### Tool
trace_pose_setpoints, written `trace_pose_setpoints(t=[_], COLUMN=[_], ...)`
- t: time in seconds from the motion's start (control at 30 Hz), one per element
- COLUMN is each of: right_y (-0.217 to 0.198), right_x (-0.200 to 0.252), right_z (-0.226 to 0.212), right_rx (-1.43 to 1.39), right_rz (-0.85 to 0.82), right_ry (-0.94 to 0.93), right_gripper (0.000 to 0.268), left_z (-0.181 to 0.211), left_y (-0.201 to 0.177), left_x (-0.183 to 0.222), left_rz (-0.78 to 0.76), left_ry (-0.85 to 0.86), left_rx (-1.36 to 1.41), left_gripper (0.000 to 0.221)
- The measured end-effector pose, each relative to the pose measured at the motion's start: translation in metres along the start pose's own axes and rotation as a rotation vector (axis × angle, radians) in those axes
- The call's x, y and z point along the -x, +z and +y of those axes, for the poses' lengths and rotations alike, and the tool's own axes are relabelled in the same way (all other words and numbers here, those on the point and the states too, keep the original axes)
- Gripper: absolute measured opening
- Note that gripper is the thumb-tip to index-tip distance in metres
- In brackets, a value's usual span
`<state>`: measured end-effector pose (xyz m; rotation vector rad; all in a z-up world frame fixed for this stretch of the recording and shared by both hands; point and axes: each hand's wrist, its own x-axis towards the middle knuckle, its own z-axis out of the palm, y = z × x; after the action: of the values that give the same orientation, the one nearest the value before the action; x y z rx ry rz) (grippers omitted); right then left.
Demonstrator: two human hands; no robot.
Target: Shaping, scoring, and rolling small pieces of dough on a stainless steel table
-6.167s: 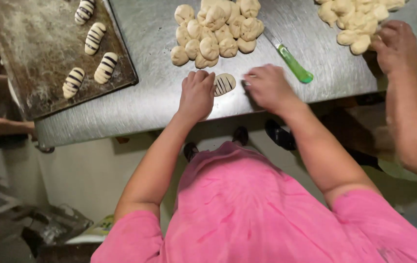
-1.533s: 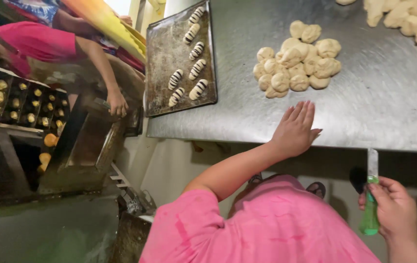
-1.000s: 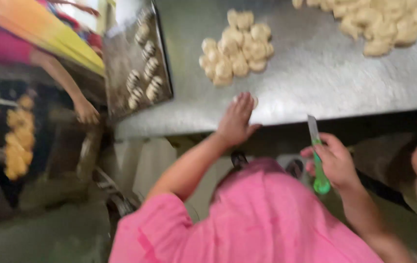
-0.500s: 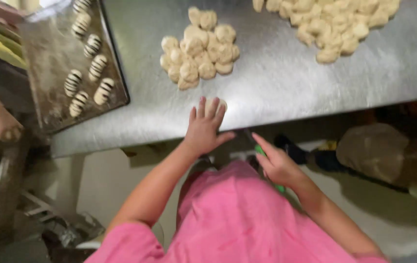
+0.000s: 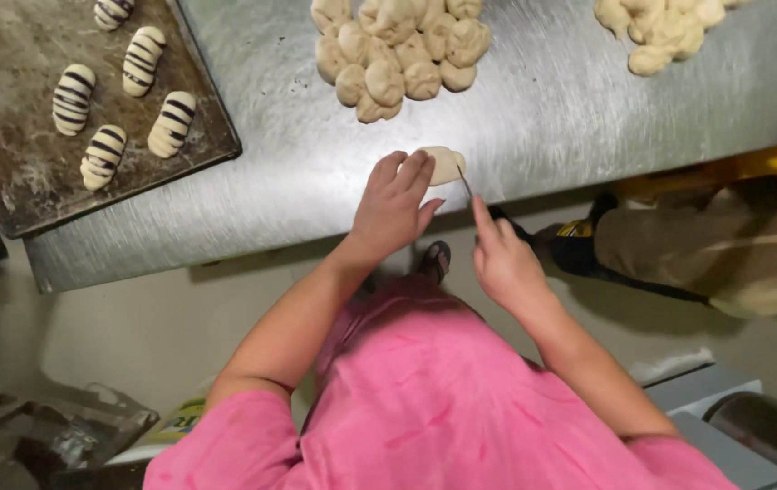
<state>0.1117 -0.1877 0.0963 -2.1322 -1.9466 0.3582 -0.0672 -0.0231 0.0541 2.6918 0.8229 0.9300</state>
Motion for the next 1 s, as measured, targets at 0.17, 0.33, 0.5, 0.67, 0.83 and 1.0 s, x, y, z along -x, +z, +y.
trace_pose_setpoints(t=[0.17, 0.33, 0.5, 0.67, 0.83, 1.0], right_y=[0.007, 0.005, 0.013, 0.012, 0.017, 0.021], right_x=[-0.041, -0.024, -0.037, -0.023, -0.024, -0.044], right_z=[-0.023, -0.031, -0.041, -0.05, -0.052, -0.055], right_rx=[0.097, 0.089, 0.108, 0.098, 0.158, 0.099], right_rz=[0.059, 0.084, 0.15, 0.085, 0.129, 0.091], right_ry=[0.015, 0.014, -0.015, 0.047, 0.016, 0.036], right_gripper=[0.071, 0.074, 0.07, 0.071, 0.073, 0.073], left_z=[-0.006, -0.022, -0.024, -0.025, -0.026, -0.033], left_y=[0.007, 0.003, -0.005, -0.007, 0.002, 0.003], left_x=[-0.003, -0.009, 0.001, 0.0, 0.007, -0.001], left_rz=[-0.011, -0.01, -0.037, -0.039, 0.013, 0.03], left_ry=[-0.005, 0.064, 0.101, 0.141, 0.144, 0.167], left_rx=[0.036, -0.035, -0.005, 0.016, 0.077, 0.04], left_gripper=[0.053, 0.044, 0.052, 0.049, 0.044, 0.034])
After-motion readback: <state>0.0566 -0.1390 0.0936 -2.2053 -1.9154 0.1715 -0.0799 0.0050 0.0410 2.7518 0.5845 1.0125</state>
